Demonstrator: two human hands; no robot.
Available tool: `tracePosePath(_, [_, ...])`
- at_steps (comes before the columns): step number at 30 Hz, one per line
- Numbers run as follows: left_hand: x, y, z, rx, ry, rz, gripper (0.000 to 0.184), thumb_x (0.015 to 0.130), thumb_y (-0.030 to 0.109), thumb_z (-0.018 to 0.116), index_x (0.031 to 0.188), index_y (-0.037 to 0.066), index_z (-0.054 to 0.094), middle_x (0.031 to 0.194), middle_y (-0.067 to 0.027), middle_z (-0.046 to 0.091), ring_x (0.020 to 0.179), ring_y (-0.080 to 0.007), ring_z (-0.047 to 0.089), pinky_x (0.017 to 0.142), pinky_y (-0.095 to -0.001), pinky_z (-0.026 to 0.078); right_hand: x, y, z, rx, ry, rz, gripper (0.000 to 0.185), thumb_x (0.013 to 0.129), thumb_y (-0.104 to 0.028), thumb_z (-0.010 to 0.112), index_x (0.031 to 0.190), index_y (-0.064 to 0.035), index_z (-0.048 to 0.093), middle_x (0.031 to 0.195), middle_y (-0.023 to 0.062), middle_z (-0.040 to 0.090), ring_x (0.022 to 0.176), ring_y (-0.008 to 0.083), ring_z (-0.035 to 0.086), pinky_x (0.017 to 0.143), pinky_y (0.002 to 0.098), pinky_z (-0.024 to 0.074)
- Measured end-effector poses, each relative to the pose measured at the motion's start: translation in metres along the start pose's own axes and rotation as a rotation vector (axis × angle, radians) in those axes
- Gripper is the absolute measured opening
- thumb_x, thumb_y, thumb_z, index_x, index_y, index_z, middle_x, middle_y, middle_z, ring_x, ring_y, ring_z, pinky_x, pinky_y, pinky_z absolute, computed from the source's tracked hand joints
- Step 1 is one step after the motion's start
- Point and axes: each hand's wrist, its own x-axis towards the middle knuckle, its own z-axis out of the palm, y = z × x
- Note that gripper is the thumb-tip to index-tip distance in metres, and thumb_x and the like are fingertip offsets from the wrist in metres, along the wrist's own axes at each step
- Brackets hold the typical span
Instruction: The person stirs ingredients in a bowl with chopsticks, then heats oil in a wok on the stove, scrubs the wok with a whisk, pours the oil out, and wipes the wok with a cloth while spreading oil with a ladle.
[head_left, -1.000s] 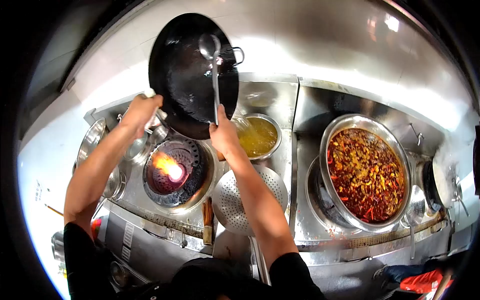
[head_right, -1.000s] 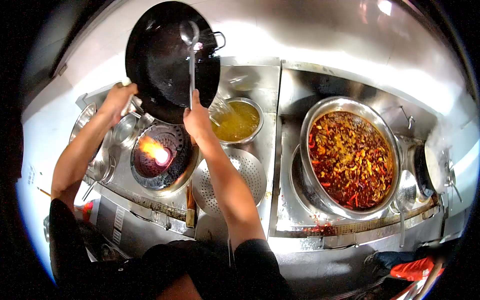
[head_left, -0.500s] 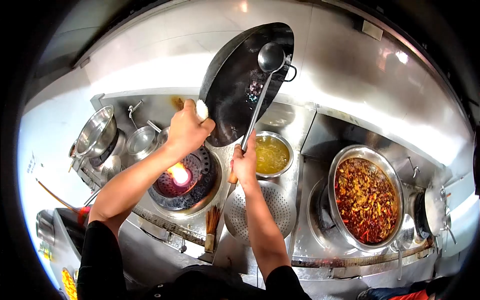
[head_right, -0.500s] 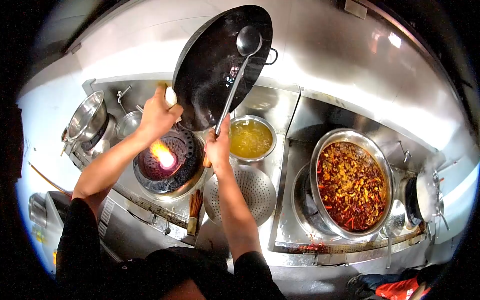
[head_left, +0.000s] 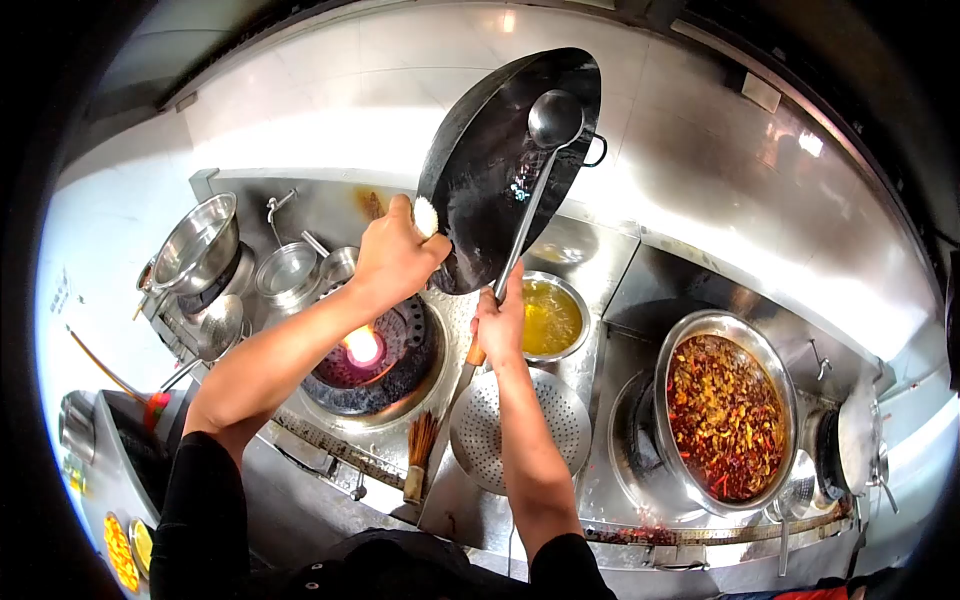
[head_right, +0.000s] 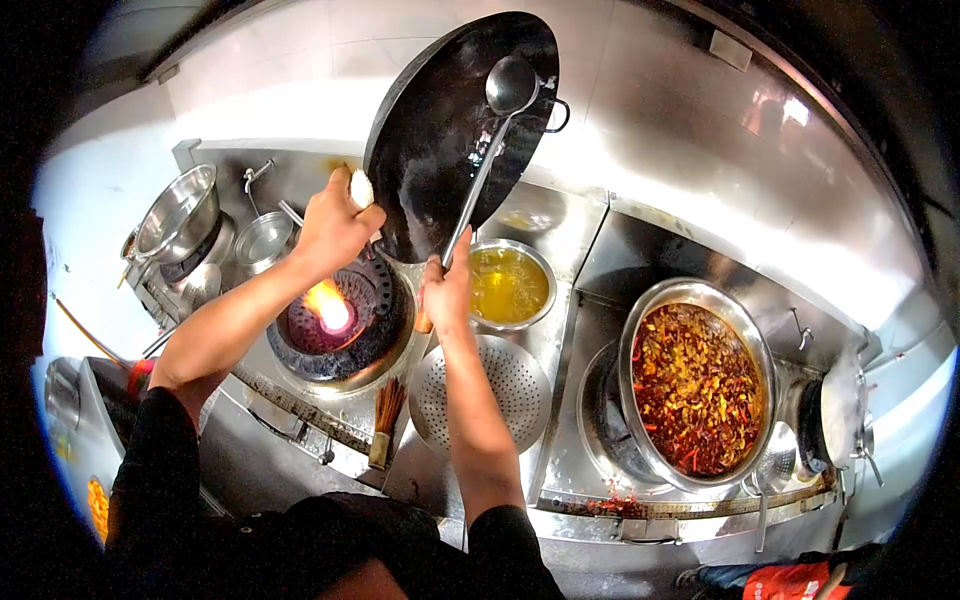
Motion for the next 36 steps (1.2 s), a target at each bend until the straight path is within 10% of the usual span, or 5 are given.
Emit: tracePosePath(36, [0.010,0.038,0.033,0.037,-0.051,0.178,0.039,0.072,0.017,0.061,0.093,-0.012,0.046,0.072,-0.0318,0.061,0.073,-0.0492,0.062,0.071,-0.0520,0.051,0.013,0.010,-0.038,0.196,0.029,-0.088,0.077,0.090,0.006,0.041,0.153,-0.0206,0.004,0.067,0.0019,0.048,0.045,0.0106,0.045,0.039,0.0263,0.0404])
